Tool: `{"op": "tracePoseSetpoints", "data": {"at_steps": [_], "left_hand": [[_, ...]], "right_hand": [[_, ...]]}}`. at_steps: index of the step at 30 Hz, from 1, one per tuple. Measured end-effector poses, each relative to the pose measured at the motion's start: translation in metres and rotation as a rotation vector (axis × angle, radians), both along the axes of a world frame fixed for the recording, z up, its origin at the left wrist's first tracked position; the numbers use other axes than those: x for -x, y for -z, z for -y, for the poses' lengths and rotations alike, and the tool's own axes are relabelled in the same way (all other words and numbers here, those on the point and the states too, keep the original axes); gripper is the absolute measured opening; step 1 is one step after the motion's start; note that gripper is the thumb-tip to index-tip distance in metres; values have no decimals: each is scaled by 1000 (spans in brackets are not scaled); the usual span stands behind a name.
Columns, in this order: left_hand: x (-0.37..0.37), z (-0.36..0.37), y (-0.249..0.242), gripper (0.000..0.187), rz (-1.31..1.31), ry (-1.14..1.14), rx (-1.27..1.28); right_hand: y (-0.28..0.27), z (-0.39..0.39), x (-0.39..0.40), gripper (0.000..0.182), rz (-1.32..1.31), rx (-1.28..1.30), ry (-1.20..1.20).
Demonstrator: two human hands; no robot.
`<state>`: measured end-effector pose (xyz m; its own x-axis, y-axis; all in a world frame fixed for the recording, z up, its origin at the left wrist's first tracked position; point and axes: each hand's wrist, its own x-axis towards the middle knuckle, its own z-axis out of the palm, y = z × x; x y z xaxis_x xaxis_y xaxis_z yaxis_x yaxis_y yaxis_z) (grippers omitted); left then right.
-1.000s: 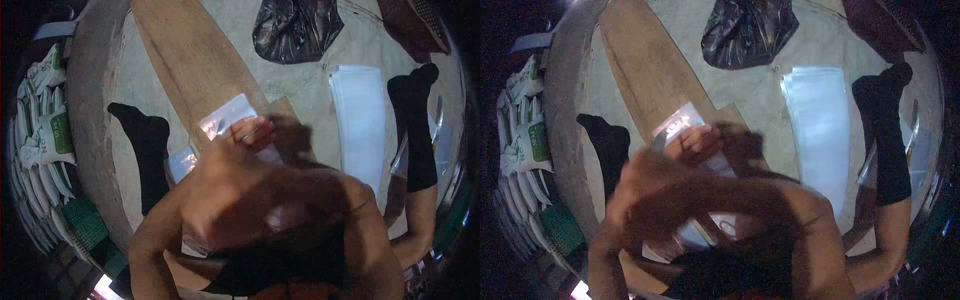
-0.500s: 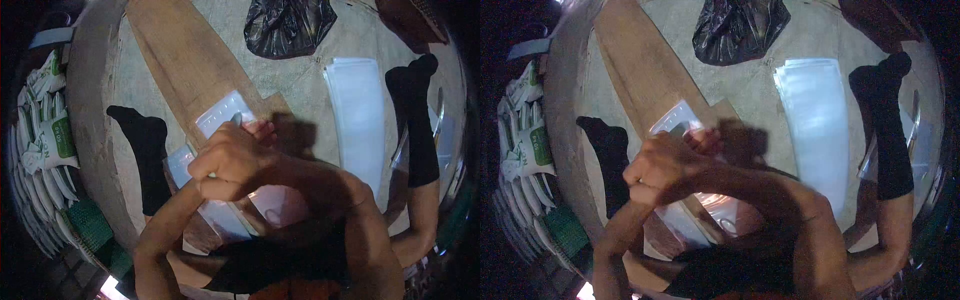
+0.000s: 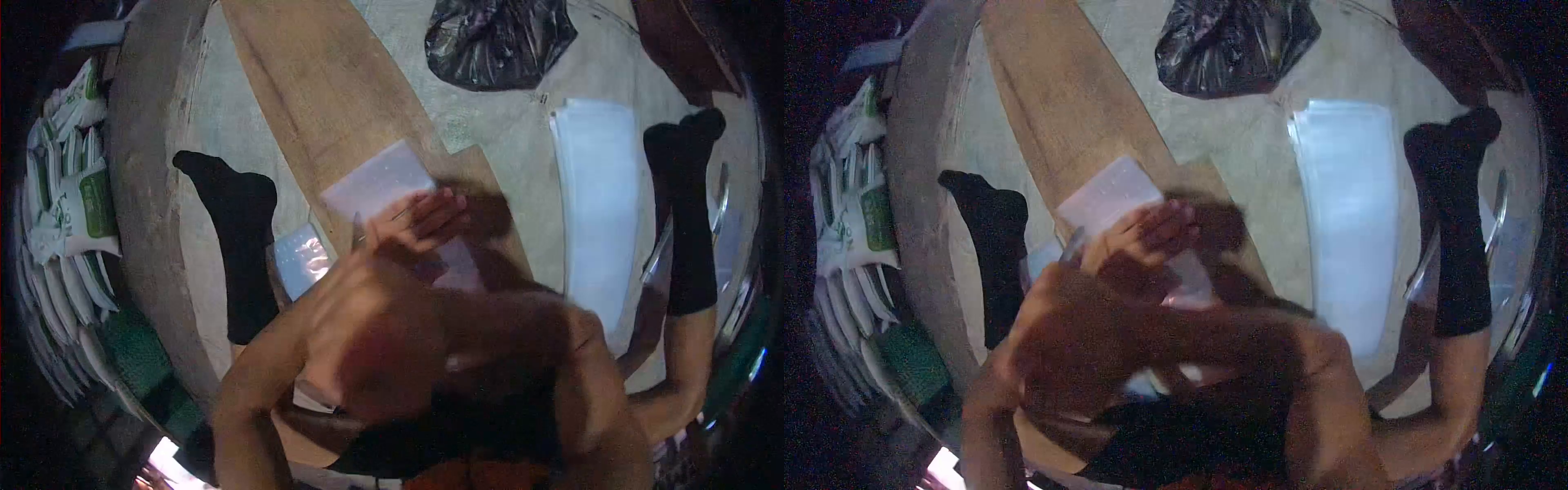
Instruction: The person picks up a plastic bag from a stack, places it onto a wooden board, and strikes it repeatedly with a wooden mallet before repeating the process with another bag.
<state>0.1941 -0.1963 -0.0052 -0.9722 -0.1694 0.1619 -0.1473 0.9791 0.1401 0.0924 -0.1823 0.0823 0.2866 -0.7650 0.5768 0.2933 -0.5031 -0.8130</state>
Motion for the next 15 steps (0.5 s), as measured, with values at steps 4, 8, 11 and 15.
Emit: {"op": "tracePoseSetpoints", "data": {"at_steps": [4,8,11,15], "left_hand": [[6,6,-12,47,31,69,63],[1,-1,-6,66,-90,134,-169],[3,3,-13,68,-54,98,-36],[4,5,-28,68,54,112,-151]], "right_hand": [[2,-3,-8,21,4,-3,-15],[-9,-5,-9,23,14,-25,-5],[-8,-6,-15,23,15,-12,-49],[-12,-16,-28,23,53,6,-105]]}}
